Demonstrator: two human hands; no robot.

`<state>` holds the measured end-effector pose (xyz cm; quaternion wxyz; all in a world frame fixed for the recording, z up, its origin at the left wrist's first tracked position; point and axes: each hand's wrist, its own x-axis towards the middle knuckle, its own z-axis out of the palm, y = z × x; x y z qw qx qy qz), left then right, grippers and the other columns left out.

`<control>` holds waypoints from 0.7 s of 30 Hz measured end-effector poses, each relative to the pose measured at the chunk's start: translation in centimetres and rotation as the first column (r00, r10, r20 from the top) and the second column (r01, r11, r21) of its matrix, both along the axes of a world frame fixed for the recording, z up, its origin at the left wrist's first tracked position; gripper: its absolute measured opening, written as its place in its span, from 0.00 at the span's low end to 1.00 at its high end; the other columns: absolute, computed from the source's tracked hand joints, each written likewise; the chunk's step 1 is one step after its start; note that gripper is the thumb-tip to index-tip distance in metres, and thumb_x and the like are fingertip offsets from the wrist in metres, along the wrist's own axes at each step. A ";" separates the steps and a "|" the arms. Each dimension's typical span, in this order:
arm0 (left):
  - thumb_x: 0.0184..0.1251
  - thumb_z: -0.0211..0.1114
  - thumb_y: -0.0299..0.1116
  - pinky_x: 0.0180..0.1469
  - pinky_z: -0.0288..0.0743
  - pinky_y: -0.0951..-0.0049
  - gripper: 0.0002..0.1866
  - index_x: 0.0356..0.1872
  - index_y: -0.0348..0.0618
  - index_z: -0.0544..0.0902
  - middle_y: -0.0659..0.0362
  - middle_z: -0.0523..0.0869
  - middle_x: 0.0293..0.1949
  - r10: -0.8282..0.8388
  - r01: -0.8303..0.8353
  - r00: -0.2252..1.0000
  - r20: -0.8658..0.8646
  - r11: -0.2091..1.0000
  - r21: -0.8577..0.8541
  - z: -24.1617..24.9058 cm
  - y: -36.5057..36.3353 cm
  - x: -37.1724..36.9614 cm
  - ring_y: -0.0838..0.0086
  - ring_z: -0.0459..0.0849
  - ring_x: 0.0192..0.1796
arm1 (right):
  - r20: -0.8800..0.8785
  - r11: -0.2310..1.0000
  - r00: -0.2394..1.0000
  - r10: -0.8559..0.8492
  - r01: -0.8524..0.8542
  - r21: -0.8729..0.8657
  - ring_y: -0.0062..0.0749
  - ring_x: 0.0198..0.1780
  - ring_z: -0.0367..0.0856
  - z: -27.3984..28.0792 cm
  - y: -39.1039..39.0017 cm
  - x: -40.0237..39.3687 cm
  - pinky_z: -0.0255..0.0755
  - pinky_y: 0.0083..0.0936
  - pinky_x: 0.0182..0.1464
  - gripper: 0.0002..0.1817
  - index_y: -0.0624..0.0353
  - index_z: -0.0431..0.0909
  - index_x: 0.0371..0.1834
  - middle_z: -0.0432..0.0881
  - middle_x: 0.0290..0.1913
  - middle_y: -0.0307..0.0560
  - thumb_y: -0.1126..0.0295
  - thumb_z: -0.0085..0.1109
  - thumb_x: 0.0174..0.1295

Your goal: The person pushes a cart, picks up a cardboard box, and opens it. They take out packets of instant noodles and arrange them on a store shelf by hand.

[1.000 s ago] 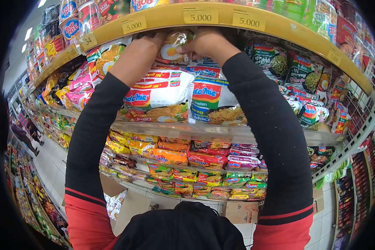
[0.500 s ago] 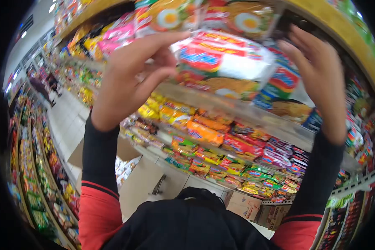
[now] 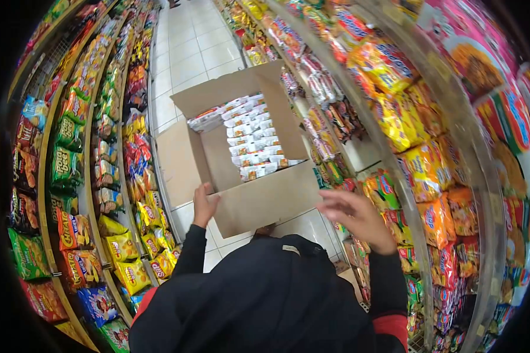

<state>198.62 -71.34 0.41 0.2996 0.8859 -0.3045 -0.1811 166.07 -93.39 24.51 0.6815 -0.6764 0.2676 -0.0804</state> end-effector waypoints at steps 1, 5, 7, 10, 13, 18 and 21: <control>0.45 0.77 0.41 0.65 0.58 0.53 0.40 0.59 0.37 0.69 0.44 0.65 0.63 -0.015 0.009 0.994 0.107 0.998 0.054 -1.1 1.0 -0.6 0.51 0.62 0.66 | 0.006 1.000 1.000 0.008 -0.008 0.003 0.26 0.49 0.80 -2.8 -0.7 2.8 0.72 0.24 0.53 0.21 0.63 0.70 0.60 0.82 0.47 0.49 0.72 0.56 0.64; 0.30 0.82 0.44 0.67 0.44 0.35 0.52 0.65 0.48 0.67 0.43 0.42 0.73 -0.110 0.057 0.984 0.138 0.937 0.345 -0.2 1.6 -0.8 0.36 0.37 0.72 | -0.021 0.978 0.989 0.145 -0.147 -0.148 0.28 0.49 0.81 -11.3 -1.8 13.7 0.75 0.23 0.51 0.18 0.65 0.72 0.57 0.82 0.48 0.48 0.76 0.55 0.64; 0.28 0.83 0.44 0.66 0.43 0.31 0.53 0.65 0.54 0.68 0.43 0.40 0.73 -0.147 0.089 0.979 0.144 0.933 0.349 -0.9 1.6 0.8 0.36 0.34 0.73 | 0.034 0.958 0.990 0.136 -0.123 -0.258 0.30 0.46 0.82 -16.2 -2.1 19.0 0.75 0.25 0.49 0.18 0.67 0.75 0.53 0.83 0.46 0.51 0.71 0.60 0.60; 0.27 0.82 0.42 0.64 0.42 0.27 0.43 0.56 0.60 0.78 0.47 0.41 0.74 -0.224 0.161 0.957 0.183 0.939 0.305 -3.1 1.9 3.0 0.37 0.33 0.74 | -0.031 0.893 0.993 0.115 -0.117 -0.435 0.39 0.45 0.83 -19.9 -2.4 26.7 0.75 0.28 0.49 0.20 0.66 0.75 0.52 0.83 0.46 0.54 0.71 0.62 0.56; 0.39 0.76 0.33 0.63 0.42 0.23 0.17 0.36 0.54 0.87 0.56 0.51 0.74 -0.279 0.252 0.934 0.222 0.957 0.143 -5.2 1.9 4.0 0.36 0.40 0.73 | 0.061 0.744 0.994 0.090 -0.027 -0.668 0.48 0.48 0.79 -22.6 -2.8 33.6 0.72 0.35 0.52 0.20 0.63 0.75 0.49 0.81 0.43 0.55 0.72 0.62 0.52; 0.48 0.70 0.30 0.63 0.42 0.24 0.11 0.36 0.55 0.87 0.57 0.55 0.73 -0.264 0.260 0.941 0.210 0.965 0.046 -7.0 2.0 4.2 0.36 0.40 0.73 | 0.019 0.544 0.993 0.116 -0.048 -0.838 0.53 0.54 0.73 -25.0 -4.0 42.6 0.71 0.39 0.55 0.27 0.63 0.69 0.56 0.74 0.51 0.56 0.75 0.62 0.50; 0.48 0.71 0.33 0.63 0.42 0.24 0.12 0.36 0.55 0.86 0.57 0.57 0.72 -0.279 0.278 0.931 0.234 0.960 0.039 -7.3 2.2 4.3 0.36 0.41 0.73 | -0.005 0.467 0.991 0.137 -0.069 -0.881 0.53 0.57 0.71 -26.5 -3.9 46.3 0.72 0.39 0.55 0.26 0.63 0.68 0.57 0.72 0.53 0.58 0.76 0.59 0.51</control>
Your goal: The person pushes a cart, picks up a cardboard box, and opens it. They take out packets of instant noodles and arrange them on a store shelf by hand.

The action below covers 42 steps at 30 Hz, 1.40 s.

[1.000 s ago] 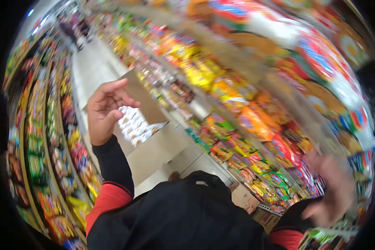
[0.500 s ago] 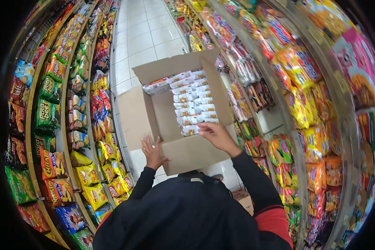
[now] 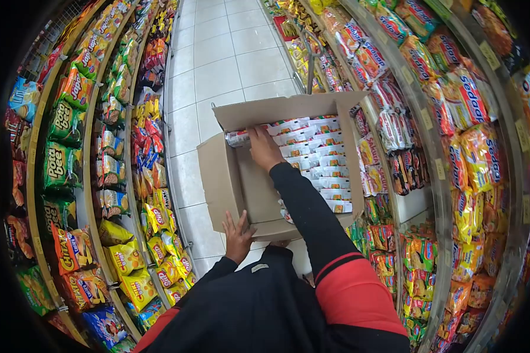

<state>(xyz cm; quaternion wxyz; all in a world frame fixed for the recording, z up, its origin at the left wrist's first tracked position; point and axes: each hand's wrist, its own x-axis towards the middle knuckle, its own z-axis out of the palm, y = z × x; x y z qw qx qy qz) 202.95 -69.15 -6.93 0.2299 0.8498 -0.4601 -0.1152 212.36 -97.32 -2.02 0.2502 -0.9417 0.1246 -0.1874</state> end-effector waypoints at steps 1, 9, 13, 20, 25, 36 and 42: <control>0.48 0.71 0.33 0.63 0.42 0.24 0.12 0.36 0.55 0.86 0.57 0.57 0.72 0.008 -0.008 1.000 -0.001 1.000 0.002 0.0 -0.1 0.1 0.36 0.41 0.73 | -0.060 1.000 0.998 -0.005 0.005 -0.005 0.53 0.57 0.71 -0.7 0.1 1.0 0.72 0.39 0.56 0.25 0.63 0.67 0.57 0.71 0.53 0.58 0.76 0.56 0.52; 0.46 0.72 0.33 0.62 0.42 0.23 0.17 0.42 0.54 0.85 0.56 0.57 0.72 -0.021 0.024 0.996 -0.084 0.999 0.033 1.0 0.0 0.1 0.34 0.42 0.72 | -0.227 0.918 0.973 -0.035 -0.058 -0.393 0.40 0.47 0.73 -3.2 0.8 0.6 0.74 0.35 0.45 0.13 0.56 0.79 0.42 0.78 0.40 0.42 0.73 0.53 0.52; 0.49 0.71 0.35 0.62 0.42 0.23 0.20 0.48 0.54 0.83 0.54 0.61 0.70 -0.045 0.065 0.976 -0.213 0.994 0.084 5.1 -0.3 0.9 0.36 0.46 0.72 | 0.034 0.940 0.997 0.063 -0.048 -0.338 0.36 0.48 0.71 0.5 0.5 -2.6 0.68 0.34 0.46 0.11 0.52 0.82 0.38 0.79 0.41 0.35 0.72 0.54 0.51; 0.75 0.48 0.41 0.63 0.67 0.59 0.24 0.64 0.38 0.62 0.52 0.71 0.62 -0.547 -0.631 -0.238 -0.803 0.715 -0.301 11.8 -4.6 1.5 0.65 0.73 0.63 | 0.362 0.886 0.931 0.051 0.125 -0.447 0.28 0.54 0.67 11.0 4.6 -17.0 0.52 0.41 0.56 0.16 0.40 0.82 0.47 0.79 0.49 0.25 0.66 0.57 0.54; 0.73 0.52 0.35 0.61 0.71 0.63 0.21 0.62 0.37 0.63 0.51 0.76 0.57 -0.409 -0.443 -0.190 -0.892 0.847 -0.294 19.4 -10.2 -3.0 0.66 0.77 0.58 | 0.348 0.813 0.926 -0.146 0.313 -0.491 0.30 0.60 0.64 17.2 7.3 -27.7 0.50 0.44 0.63 0.19 0.36 0.81 0.50 0.76 0.53 0.25 0.66 0.60 0.53; 0.61 0.68 0.34 0.58 0.71 0.72 0.28 0.58 0.35 0.68 0.56 0.79 0.53 -0.691 0.460 -0.073 -0.719 0.616 -0.639 29.7 -17.2 -16.4 0.76 0.78 0.54 | 0.359 0.533 0.593 -0.721 0.143 0.834 0.27 0.60 0.69 29.6 12.6 -49.6 0.64 0.27 0.61 0.35 0.66 0.56 0.68 0.71 0.58 0.49 0.71 0.63 0.60; 0.62 0.68 0.40 0.61 0.68 0.68 0.39 0.68 0.35 0.57 0.51 0.74 0.58 -0.672 0.519 -0.474 -0.570 0.310 -0.797 36.4 -20.1 -26.6 0.70 0.75 0.59 | 0.328 0.466 0.382 -0.864 0.359 0.809 0.21 0.48 0.78 36.8 16.1 -61.9 0.74 0.23 0.50 0.24 0.65 0.67 0.57 0.79 0.49 0.44 0.72 0.63 0.59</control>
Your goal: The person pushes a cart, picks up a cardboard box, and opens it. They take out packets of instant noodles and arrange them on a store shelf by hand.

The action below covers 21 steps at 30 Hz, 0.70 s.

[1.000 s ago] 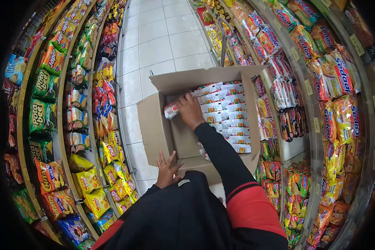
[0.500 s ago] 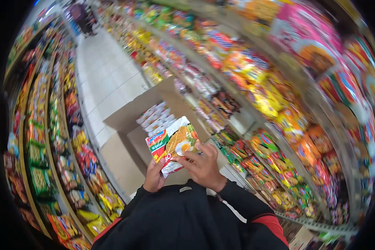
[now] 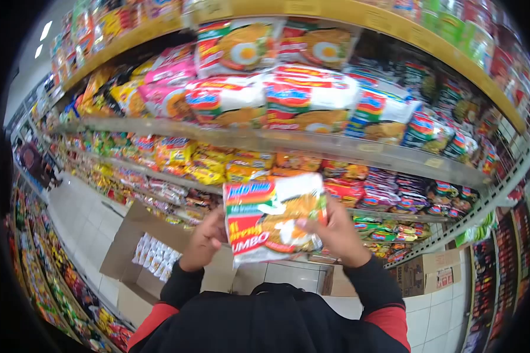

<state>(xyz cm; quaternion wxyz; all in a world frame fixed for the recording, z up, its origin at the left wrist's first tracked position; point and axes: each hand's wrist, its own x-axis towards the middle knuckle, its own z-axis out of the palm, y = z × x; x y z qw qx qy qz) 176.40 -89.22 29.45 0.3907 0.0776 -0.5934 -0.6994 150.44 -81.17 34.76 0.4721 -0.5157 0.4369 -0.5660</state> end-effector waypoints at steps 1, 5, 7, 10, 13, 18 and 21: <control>0.61 0.68 0.43 0.61 0.69 0.67 0.42 0.69 0.35 0.56 0.49 0.74 0.59 -0.023 0.022 0.999 -0.032 1.000 -0.022 2.2 -0.4 -1.4 0.68 0.76 0.59 | 0.037 0.999 0.998 -0.049 0.050 -0.022 0.22 0.48 0.78 1.7 0.4 -2.0 0.75 0.24 0.50 0.24 0.65 0.68 0.57 0.79 0.49 0.45 0.73 0.63 0.58; 0.62 0.66 0.43 0.60 0.70 0.66 0.37 0.67 0.37 0.60 0.46 0.74 0.60 0.315 -0.300 0.948 -0.052 0.825 -0.479 9.5 -2.3 -4.5 0.64 0.76 0.60 | 0.090 0.966 0.979 -0.185 0.198 -0.166 0.30 0.45 0.83 9.8 -1.1 -8.5 0.79 0.27 0.48 0.21 0.68 0.72 0.52 0.81 0.48 0.50 0.70 0.61 0.57; 0.64 0.64 0.38 0.60 0.70 0.66 0.28 0.62 0.36 0.68 0.49 0.76 0.59 0.466 -0.427 0.878 -0.113 0.654 -0.624 13.0 -3.3 -5.6 0.65 0.77 0.58 | 0.091 0.986 0.992 -0.091 0.103 -0.132 0.30 0.43 0.84 13.6 -3.5 -11.4 0.80 0.25 0.45 0.21 0.71 0.72 0.52 0.82 0.47 0.51 0.68 0.61 0.59; 0.63 0.64 0.33 0.57 0.71 0.68 0.19 0.53 0.37 0.77 0.51 0.79 0.56 0.619 -0.524 0.767 -0.172 0.447 -0.725 17.3 -4.9 -8.0 0.66 0.79 0.56 | 0.004 0.979 0.996 -0.092 0.091 -0.184 0.31 0.40 0.85 16.7 -9.0 -13.1 0.81 0.24 0.42 0.21 0.73 0.73 0.49 0.82 0.44 0.53 0.66 0.61 0.61; 0.61 0.64 0.29 0.59 0.70 0.67 0.16 0.51 0.40 0.78 0.53 0.80 0.54 0.758 -0.428 0.594 -0.268 0.015 -0.904 20.3 -7.5 -10.0 0.68 0.77 0.58 | -0.119 0.934 0.952 -0.280 0.243 -0.261 0.29 0.39 0.83 18.1 -14.3 -12.9 0.79 0.24 0.41 0.20 0.73 0.73 0.48 0.82 0.43 0.53 0.68 0.64 0.60; 0.52 0.68 0.26 0.51 0.73 0.66 0.18 0.47 0.45 0.81 0.55 0.82 0.47 0.710 -0.283 0.511 -0.485 -0.393 -0.875 21.0 -12.4 -13.1 0.61 0.79 0.50 | -0.225 0.802 0.855 -0.466 0.302 -0.516 0.30 0.45 0.81 17.6 -18.0 -11.1 0.75 0.28 0.43 0.23 0.74 0.72 0.48 0.82 0.44 0.53 0.68 0.68 0.56; 0.49 0.68 0.24 0.49 0.74 0.64 0.22 0.49 0.47 0.80 0.56 0.81 0.44 0.705 -0.256 0.511 -0.492 -0.422 -0.870 21.1 -12.6 -15.2 0.60 0.79 0.49 | -0.471 0.532 0.262 -0.842 0.265 -0.804 0.41 0.40 0.83 17.6 -19.1 -12.1 0.75 0.31 0.41 0.29 0.66 0.77 0.44 0.84 0.36 0.53 0.51 0.70 0.51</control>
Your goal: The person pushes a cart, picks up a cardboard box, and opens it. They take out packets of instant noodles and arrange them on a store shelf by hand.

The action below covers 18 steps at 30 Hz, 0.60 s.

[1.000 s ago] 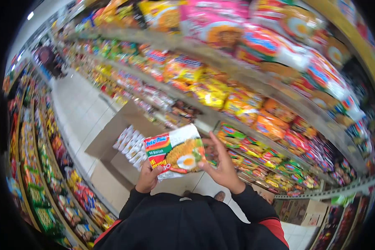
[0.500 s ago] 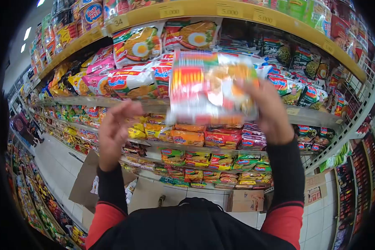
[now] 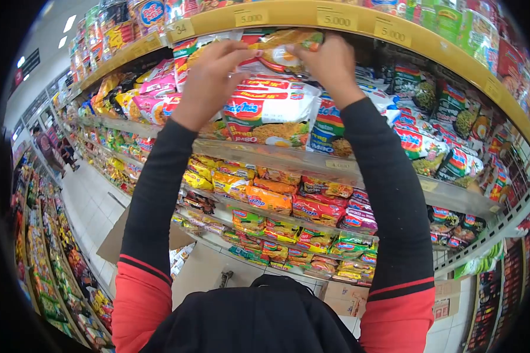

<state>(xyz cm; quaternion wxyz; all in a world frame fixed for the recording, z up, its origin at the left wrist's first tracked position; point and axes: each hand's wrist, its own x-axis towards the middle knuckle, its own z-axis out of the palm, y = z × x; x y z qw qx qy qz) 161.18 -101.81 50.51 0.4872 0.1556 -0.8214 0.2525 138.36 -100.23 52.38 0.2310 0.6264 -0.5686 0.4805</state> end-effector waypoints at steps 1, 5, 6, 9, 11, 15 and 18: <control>0.49 0.68 0.24 0.49 0.74 0.64 0.22 0.49 0.47 0.80 0.56 0.81 0.44 0.021 -0.021 1.000 -0.002 1.000 -0.001 0.1 0.0 -0.5 0.60 0.79 0.49 | -0.005 0.998 0.998 -0.055 0.055 -0.002 0.47 0.36 0.83 0.0 0.3 -0.1 0.75 0.34 0.40 0.32 0.65 0.78 0.42 0.83 0.33 0.55 0.44 0.68 0.48; 0.47 0.66 0.22 0.48 0.76 0.66 0.27 0.54 0.50 0.78 0.57 0.78 0.47 0.133 -0.131 0.991 0.016 0.984 -0.119 0.8 -0.2 -1.9 0.62 0.78 0.49 | 0.112 0.986 0.992 0.059 -0.075 0.146 0.51 0.36 0.84 0.6 2.2 -1.0 0.76 0.39 0.40 0.33 0.66 0.79 0.39 0.83 0.30 0.57 0.46 0.73 0.42; 0.47 0.66 0.22 0.48 0.76 0.67 0.28 0.55 0.51 0.77 0.58 0.77 0.48 0.165 -0.159 0.986 0.025 0.975 -0.157 0.8 -0.3 -2.1 0.62 0.78 0.49 | 0.139 0.983 0.987 0.081 -0.102 0.153 0.51 0.36 0.84 0.5 2.7 -0.7 0.76 0.39 0.40 0.31 0.67 0.79 0.39 0.83 0.31 0.57 0.51 0.75 0.42; 0.52 0.61 0.24 0.46 0.76 0.68 0.24 0.54 0.50 0.77 0.58 0.75 0.44 0.231 -0.222 0.973 0.028 0.957 -0.189 0.9 -1.2 -3.0 0.63 0.79 0.45 | 0.103 0.991 0.990 0.101 -0.110 0.080 0.51 0.36 0.83 0.2 1.3 -0.5 0.75 0.39 0.40 0.28 0.69 0.78 0.38 0.83 0.31 0.57 0.56 0.76 0.41; 0.55 0.58 0.24 0.43 0.77 0.69 0.20 0.52 0.48 0.77 0.58 0.75 0.40 0.252 -0.244 0.968 0.018 0.950 -0.194 0.6 -1.7 -3.5 0.63 0.78 0.41 | -0.025 0.996 0.998 0.062 -0.063 -0.063 0.54 0.36 0.82 -0.1 -0.5 -1.2 0.75 0.38 0.40 0.27 0.69 0.78 0.36 0.83 0.31 0.58 0.57 0.76 0.41; 0.55 0.59 0.24 0.44 0.77 0.68 0.24 0.56 0.47 0.75 0.55 0.78 0.41 0.269 -0.261 0.962 0.047 0.957 -0.126 -0.1 -1.2 -3.3 0.62 0.80 0.43 | -0.020 0.999 0.999 -0.034 0.034 -0.001 0.54 0.36 0.82 -0.4 0.9 -0.2 0.74 0.38 0.39 0.26 0.68 0.78 0.36 0.82 0.29 0.59 0.56 0.74 0.44; 0.51 0.63 0.23 0.44 0.78 0.66 0.28 0.59 0.44 0.73 0.52 0.80 0.46 -0.017 0.017 0.999 0.031 1.000 0.017 -0.1 -0.5 -1.2 0.59 0.80 0.47 | -0.021 0.998 0.999 0.041 -0.040 0.055 0.45 0.33 0.83 -0.7 2.3 -0.7 0.74 0.35 0.37 0.26 0.68 0.78 0.37 0.83 0.30 0.56 0.55 0.73 0.46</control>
